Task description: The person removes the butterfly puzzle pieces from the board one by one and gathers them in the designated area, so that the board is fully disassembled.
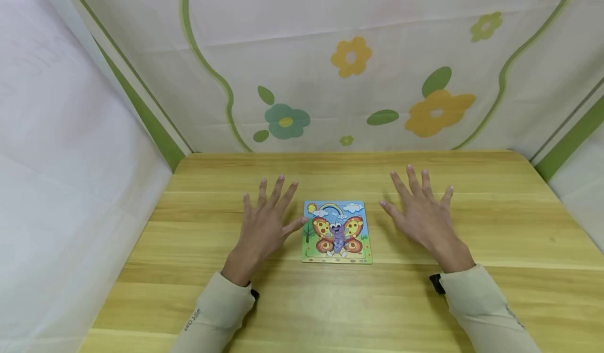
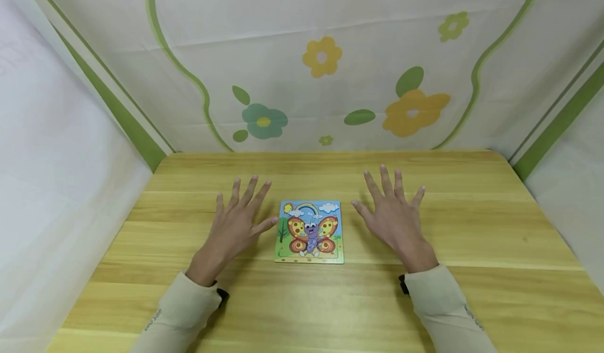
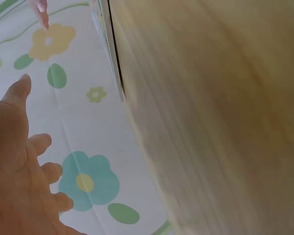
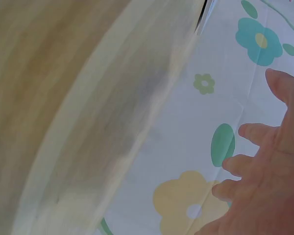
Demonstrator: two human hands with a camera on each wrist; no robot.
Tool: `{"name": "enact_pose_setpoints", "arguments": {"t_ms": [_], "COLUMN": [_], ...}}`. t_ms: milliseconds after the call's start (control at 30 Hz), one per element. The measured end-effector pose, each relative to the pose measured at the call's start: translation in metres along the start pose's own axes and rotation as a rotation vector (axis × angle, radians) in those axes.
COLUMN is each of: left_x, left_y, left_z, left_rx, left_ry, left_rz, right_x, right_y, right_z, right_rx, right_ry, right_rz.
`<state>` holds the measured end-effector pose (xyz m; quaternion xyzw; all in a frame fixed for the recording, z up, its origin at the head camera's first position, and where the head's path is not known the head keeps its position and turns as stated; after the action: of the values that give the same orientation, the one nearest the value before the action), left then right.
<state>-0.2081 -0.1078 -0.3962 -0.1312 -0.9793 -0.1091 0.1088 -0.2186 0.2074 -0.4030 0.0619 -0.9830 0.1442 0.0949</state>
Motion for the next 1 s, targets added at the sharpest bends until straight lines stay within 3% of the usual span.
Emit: {"name": "enact_pose_setpoints", "arguments": {"t_ms": [300, 800, 1000], "left_x": [-0.005, -0.033, -0.043], "left_y": [0.007, 0.020, 0.023], "left_z": [0.002, 0.007, 0.013], "left_rx": [-0.013, -0.055, -0.089], "left_ry": [-0.033, -0.143, -0.202], "left_rz": [0.088, 0.237, 0.283], "right_x": [0.005, 0.016, 0.018], "right_y": [-0.007, -0.032, -0.046], "right_z": [0.002, 0.011, 0.015], "right_rx": [0.021, 0.036, 0.104], "right_ry": [-0.012, -0.033, -0.046], "right_rz": [-0.034, -0.104, -0.126]}}
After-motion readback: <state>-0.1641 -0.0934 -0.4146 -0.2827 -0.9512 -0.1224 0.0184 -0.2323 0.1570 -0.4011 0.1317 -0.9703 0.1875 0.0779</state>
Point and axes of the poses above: each hand's wrist, its own x-axis towards the middle knuckle, its own z-axis out of the palm, y = z × x, the point moved 8 cm from there along x, towards the middle knuckle, and after that the axes turned 11 degrees about y, right-handed, at the moved point
